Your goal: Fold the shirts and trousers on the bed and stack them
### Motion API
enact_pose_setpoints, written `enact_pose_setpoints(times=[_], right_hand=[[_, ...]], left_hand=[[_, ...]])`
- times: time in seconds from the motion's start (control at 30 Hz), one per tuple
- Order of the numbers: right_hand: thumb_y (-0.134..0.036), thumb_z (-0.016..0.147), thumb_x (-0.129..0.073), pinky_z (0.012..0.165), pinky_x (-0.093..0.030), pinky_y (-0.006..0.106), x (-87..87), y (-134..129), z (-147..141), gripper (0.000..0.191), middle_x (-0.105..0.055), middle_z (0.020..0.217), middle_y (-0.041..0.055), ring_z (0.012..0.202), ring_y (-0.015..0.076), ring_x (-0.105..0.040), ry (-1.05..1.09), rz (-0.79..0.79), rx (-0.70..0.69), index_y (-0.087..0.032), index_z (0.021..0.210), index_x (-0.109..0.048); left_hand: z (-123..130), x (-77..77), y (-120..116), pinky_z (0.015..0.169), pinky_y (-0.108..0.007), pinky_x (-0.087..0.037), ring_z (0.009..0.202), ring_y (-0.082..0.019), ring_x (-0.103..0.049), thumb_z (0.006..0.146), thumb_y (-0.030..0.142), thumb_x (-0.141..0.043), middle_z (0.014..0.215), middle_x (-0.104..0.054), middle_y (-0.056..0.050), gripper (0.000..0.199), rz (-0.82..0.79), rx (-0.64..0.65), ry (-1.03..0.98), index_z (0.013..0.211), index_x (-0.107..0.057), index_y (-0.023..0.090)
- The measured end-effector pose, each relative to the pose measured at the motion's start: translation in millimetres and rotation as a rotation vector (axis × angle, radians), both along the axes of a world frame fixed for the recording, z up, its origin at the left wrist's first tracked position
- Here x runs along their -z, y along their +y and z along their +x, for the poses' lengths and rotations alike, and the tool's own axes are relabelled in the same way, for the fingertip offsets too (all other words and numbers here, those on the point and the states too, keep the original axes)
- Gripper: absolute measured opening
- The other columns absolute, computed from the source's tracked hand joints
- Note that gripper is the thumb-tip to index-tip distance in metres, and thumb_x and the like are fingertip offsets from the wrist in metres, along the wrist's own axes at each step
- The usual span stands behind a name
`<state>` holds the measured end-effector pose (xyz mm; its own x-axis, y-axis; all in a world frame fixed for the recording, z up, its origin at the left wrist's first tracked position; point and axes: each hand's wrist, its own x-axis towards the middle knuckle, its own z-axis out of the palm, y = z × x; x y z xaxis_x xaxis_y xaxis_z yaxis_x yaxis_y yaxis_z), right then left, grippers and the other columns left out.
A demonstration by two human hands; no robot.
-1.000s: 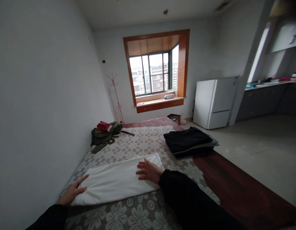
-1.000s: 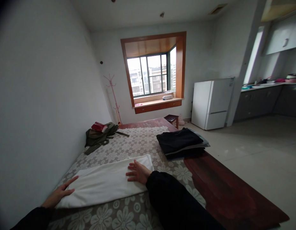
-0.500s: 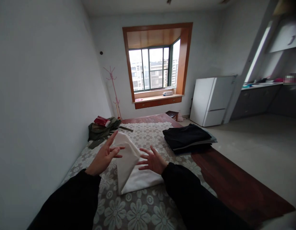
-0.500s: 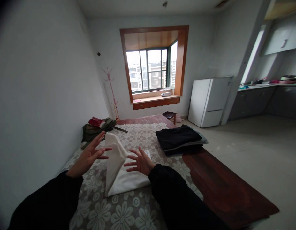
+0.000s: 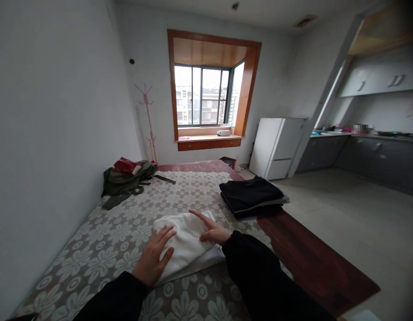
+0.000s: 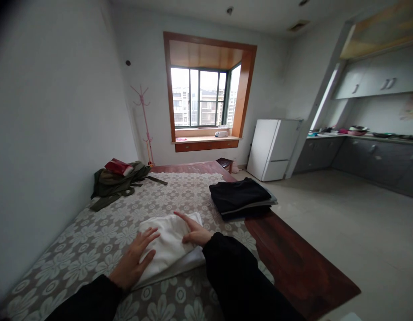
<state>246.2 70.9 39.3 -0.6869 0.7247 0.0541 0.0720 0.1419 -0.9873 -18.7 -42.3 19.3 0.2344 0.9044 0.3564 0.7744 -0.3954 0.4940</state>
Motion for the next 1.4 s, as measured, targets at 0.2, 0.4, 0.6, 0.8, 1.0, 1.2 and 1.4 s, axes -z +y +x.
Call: enact_pose_setpoints(times=[0.2, 0.4, 0.6, 0.8, 1.0, 1.2, 1.4], right_hand=[[-0.018, 0.059, -0.08, 0.125, -0.016, 0.049, -10.2, 1.5, 34.9, 0.107, -0.038, 0.163, 0.0058, 0.15, 0.0333, -0.032, -0.197, 0.098, -0.061, -0.028, 0.157, -0.038], [-0.036, 0.07, -0.08, 0.12, -0.028, 0.054, 6.7, -0.4, 53.1, 0.075, -0.045, 0.159, 0.007, 0.147, 0.0351, -0.037, -0.198, 0.047, 0.048, -0.028, 0.142, -0.059], [-0.017, 0.061, -0.072, 0.126, -0.011, 0.052, 24.1, 5.2, 53.8, 0.099, -0.026, 0.168, 0.0087, 0.157, 0.0309, -0.015, -0.271, 0.238, 0.121, -0.026, 0.155, -0.041], [-0.011, 0.059, -0.062, 0.127, -0.009, 0.05, 25.7, 5.9, 55.5, 0.103, -0.019, 0.169, 0.0108, 0.157, 0.0298, -0.012, -0.326, 0.343, 0.139, -0.018, 0.158, -0.034], [-0.01, 0.055, -0.067, 0.124, -0.018, 0.051, 37.1, 14.2, 57.9, 0.108, -0.027, 0.167, 0.0125, 0.155, 0.0334, -0.02, -0.283, 0.173, 0.223, -0.02, 0.158, -0.034], [-0.011, 0.055, -0.072, 0.118, -0.033, 0.049, 36.3, 15.2, 61.0, 0.107, -0.029, 0.167, 0.009, 0.153, 0.0359, -0.024, -0.201, 0.069, 0.238, -0.026, 0.156, -0.04], [-0.012, 0.058, -0.069, 0.096, -0.052, 0.039, 31.6, 13.8, 62.2, 0.1, -0.031, 0.166, 0.0067, 0.145, 0.0355, -0.038, -0.149, 0.102, 0.24, -0.029, 0.153, -0.044]], left_hand=[[-9.8, 11.6, 0.3, 0.124, -0.064, -0.02, 0.154, -0.034, -0.026, 0.097, 0.049, -0.049, 0.165, -0.037, -0.007, 0.063, -0.041, 0.1, 0.216, 0.156, -0.037, 0.03], [-10.4, 16.7, -0.4, 0.125, -0.064, -0.017, 0.155, -0.034, -0.022, 0.099, 0.051, -0.046, 0.167, -0.032, -0.004, 0.063, -0.074, 0.134, 0.258, 0.157, -0.032, 0.034], [-9.5, 17.4, -1.6, 0.125, -0.063, -0.017, 0.155, -0.034, -0.023, 0.097, 0.055, -0.048, 0.167, -0.031, -0.003, 0.065, -0.083, 0.111, 0.251, 0.158, -0.03, 0.036], [-7.3, 14.1, -3.0, 0.125, -0.063, -0.016, 0.155, -0.034, -0.022, 0.096, 0.061, -0.046, 0.168, -0.028, -0.004, 0.071, -0.151, 0.059, 0.267, 0.159, -0.027, 0.036], [-8.2, 16.4, -2.6, 0.126, -0.061, -0.012, 0.156, -0.034, -0.02, 0.094, 0.064, -0.046, 0.168, -0.025, -0.007, 0.077, -0.16, 0.036, 0.267, 0.16, -0.024, 0.031], [-6.2, 18.8, -1.5, 0.126, -0.059, -0.014, 0.156, -0.032, -0.019, 0.098, 0.061, -0.039, 0.169, -0.025, -0.007, 0.072, -0.186, -0.007, 0.301, 0.16, -0.026, 0.027], [-2.8, 17.3, -2.3, 0.126, -0.056, -0.019, 0.157, -0.028, -0.018, 0.101, 0.053, -0.028, 0.169, -0.024, -0.007, 0.069, -0.221, -0.161, 0.392, 0.16, -0.027, 0.017]])
